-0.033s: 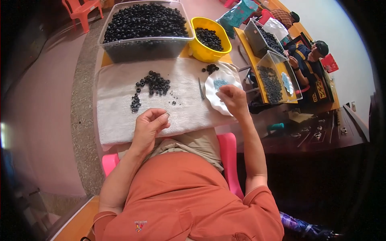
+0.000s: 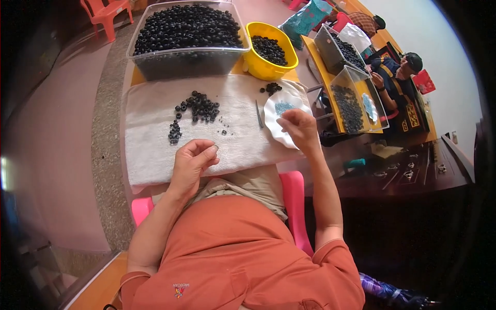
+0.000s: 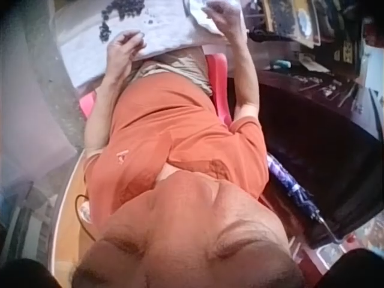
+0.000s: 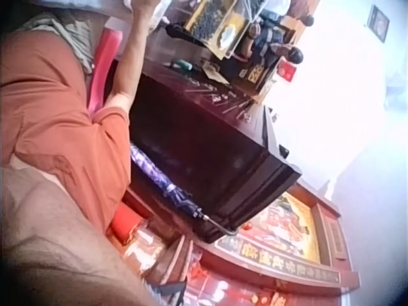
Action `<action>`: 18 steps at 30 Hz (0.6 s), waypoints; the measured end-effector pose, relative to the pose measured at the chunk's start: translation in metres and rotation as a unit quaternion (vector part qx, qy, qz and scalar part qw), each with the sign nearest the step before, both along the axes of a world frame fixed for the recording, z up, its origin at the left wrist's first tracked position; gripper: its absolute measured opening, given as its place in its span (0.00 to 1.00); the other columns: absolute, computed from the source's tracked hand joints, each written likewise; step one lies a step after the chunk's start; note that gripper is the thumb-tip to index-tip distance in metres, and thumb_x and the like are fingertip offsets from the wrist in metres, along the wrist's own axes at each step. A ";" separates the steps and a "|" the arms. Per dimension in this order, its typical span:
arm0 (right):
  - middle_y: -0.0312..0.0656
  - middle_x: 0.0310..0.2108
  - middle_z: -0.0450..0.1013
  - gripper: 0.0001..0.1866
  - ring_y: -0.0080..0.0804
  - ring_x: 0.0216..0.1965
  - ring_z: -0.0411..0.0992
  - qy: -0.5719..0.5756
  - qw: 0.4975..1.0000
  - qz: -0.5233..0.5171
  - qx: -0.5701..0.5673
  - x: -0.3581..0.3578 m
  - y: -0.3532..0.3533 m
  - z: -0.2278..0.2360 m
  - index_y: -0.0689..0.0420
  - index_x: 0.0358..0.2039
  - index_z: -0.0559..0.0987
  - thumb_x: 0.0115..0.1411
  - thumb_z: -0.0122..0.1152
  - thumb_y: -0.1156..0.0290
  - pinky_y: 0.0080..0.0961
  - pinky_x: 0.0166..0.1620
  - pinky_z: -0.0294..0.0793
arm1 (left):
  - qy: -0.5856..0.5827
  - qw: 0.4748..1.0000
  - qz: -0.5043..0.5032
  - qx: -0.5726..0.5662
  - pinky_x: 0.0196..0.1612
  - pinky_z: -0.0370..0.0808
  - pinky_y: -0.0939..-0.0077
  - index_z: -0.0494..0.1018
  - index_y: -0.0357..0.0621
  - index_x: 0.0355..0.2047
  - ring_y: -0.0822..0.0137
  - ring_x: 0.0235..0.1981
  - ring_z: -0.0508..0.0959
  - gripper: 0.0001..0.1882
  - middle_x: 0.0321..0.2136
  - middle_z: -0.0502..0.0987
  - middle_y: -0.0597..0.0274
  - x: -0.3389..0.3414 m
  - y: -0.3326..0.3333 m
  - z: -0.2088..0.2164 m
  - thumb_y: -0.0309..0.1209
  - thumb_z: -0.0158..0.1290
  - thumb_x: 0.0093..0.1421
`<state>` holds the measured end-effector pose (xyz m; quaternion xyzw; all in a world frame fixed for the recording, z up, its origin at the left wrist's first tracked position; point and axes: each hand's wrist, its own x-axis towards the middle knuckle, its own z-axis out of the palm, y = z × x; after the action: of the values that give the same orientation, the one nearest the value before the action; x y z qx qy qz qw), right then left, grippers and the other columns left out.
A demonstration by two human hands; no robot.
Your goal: Sorting and inspecting small black beads or seeds on a white cloth on a workbench.
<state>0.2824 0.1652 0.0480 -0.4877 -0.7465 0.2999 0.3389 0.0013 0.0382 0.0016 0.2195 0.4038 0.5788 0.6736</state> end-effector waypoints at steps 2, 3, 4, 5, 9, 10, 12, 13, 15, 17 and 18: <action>0.36 0.26 0.76 0.03 0.18 0.27 0.74 0.151 0.985 0.048 -0.072 -0.006 -0.004 -0.001 0.65 0.32 0.80 0.58 0.65 0.79 0.17 0.28 0.76 | 0.001 1.000 -0.007 -0.001 0.38 0.79 0.81 0.75 0.43 0.39 0.76 0.32 0.77 0.07 0.32 0.77 0.67 0.001 0.000 0.000 0.26 0.59 0.60; 0.36 0.26 0.76 0.03 0.18 0.27 0.74 0.151 0.985 0.049 -0.071 -0.012 -0.007 -0.004 0.65 0.32 0.80 0.58 0.65 0.79 0.17 0.28 0.76 | 0.001 1.000 -0.013 -0.002 0.38 0.79 0.81 0.75 0.43 0.39 0.76 0.32 0.77 0.07 0.32 0.77 0.67 0.001 0.000 0.000 0.26 0.59 0.60; 0.36 0.26 0.76 0.03 0.20 0.27 0.75 0.183 0.975 0.069 -0.102 -0.019 -0.010 -0.009 0.65 0.33 0.80 0.58 0.64 0.80 0.18 0.29 0.77 | 0.002 1.000 -0.012 -0.001 0.38 0.79 0.81 0.75 0.43 0.39 0.76 0.32 0.77 0.07 0.32 0.77 0.67 0.001 0.000 -0.001 0.26 0.59 0.60; 0.36 0.26 0.76 0.04 0.21 0.26 0.75 0.214 0.963 0.089 -0.133 -0.026 -0.014 -0.013 0.65 0.34 0.80 0.58 0.63 0.80 0.18 0.30 0.77 | -0.001 1.000 -0.011 -0.001 0.38 0.79 0.81 0.75 0.42 0.39 0.76 0.31 0.77 0.07 0.31 0.77 0.67 0.002 0.001 -0.002 0.26 0.59 0.60; 0.39 0.35 0.75 0.07 0.23 0.36 0.75 0.225 0.940 0.167 -0.195 -0.052 -0.028 -0.020 0.68 0.39 0.79 0.60 0.59 0.83 0.26 0.42 0.83 | 0.000 1.000 -0.014 0.000 0.37 0.79 0.81 0.75 0.42 0.39 0.75 0.30 0.78 0.07 0.30 0.77 0.67 0.002 0.001 -0.004 0.27 0.59 0.60; 0.39 0.37 0.74 0.07 0.24 0.37 0.75 0.225 0.935 0.188 -0.199 -0.057 -0.031 -0.020 0.68 0.40 0.79 0.60 0.59 0.83 0.26 0.43 0.83 | 0.000 1.000 -0.011 0.000 0.37 0.79 0.81 0.75 0.42 0.39 0.75 0.30 0.78 0.07 0.30 0.77 0.67 0.001 0.001 -0.004 0.27 0.59 0.60; 0.40 0.37 0.74 0.08 0.24 0.37 0.75 0.207 0.932 0.207 -0.216 -0.067 -0.035 -0.018 0.68 0.40 0.79 0.60 0.59 0.83 0.25 0.43 0.82 | 0.006 1.000 -0.025 -0.002 0.37 0.78 0.81 0.75 0.41 0.39 0.75 0.29 0.78 0.08 0.30 0.78 0.67 0.000 0.001 -0.005 0.27 0.59 0.60; 0.40 0.37 0.74 0.08 0.25 0.38 0.75 0.189 0.928 0.223 -0.231 -0.070 -0.037 -0.017 0.68 0.41 0.78 0.60 0.59 0.82 0.25 0.44 0.82 | 0.007 1.000 -0.023 -0.002 0.37 0.78 0.81 0.75 0.41 0.39 0.75 0.29 0.78 0.08 0.30 0.78 0.67 0.000 0.001 -0.004 0.27 0.59 0.60; 0.39 0.36 0.75 0.07 0.24 0.39 0.75 0.179 0.925 0.226 -0.246 -0.076 -0.039 -0.015 0.68 0.40 0.78 0.61 0.59 0.82 0.22 0.42 0.80 | 0.006 0.999 -0.039 -0.001 0.36 0.78 0.81 0.76 0.41 0.39 0.75 0.29 0.78 0.08 0.31 0.78 0.66 0.001 0.001 -0.003 0.28 0.59 0.60; 0.38 0.35 0.75 0.05 0.22 0.38 0.75 0.165 0.914 0.243 -0.279 -0.082 -0.041 -0.011 0.67 0.38 0.78 0.61 0.60 0.80 0.19 0.40 0.78 | 0.013 0.998 -0.053 0.011 0.36 0.78 0.82 0.75 0.41 0.39 0.75 0.29 0.78 0.08 0.31 0.78 0.66 0.001 0.000 -0.002 0.28 0.59 0.60; 0.38 0.35 0.75 0.05 0.22 0.38 0.75 0.165 0.914 0.244 -0.279 -0.084 -0.041 -0.014 0.67 0.38 0.78 0.61 0.60 0.80 0.19 0.40 0.78 | 0.020 0.997 -0.069 0.022 0.35 0.78 0.82 0.75 0.40 0.40 0.75 0.30 0.78 0.08 0.31 0.78 0.66 0.001 0.000 -0.002 0.28 0.59 0.60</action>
<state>0.1986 0.1246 0.0337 -0.3089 -0.6619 0.6453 0.2237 0.0025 0.0386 -0.0002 0.2730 0.3882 0.5354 0.6986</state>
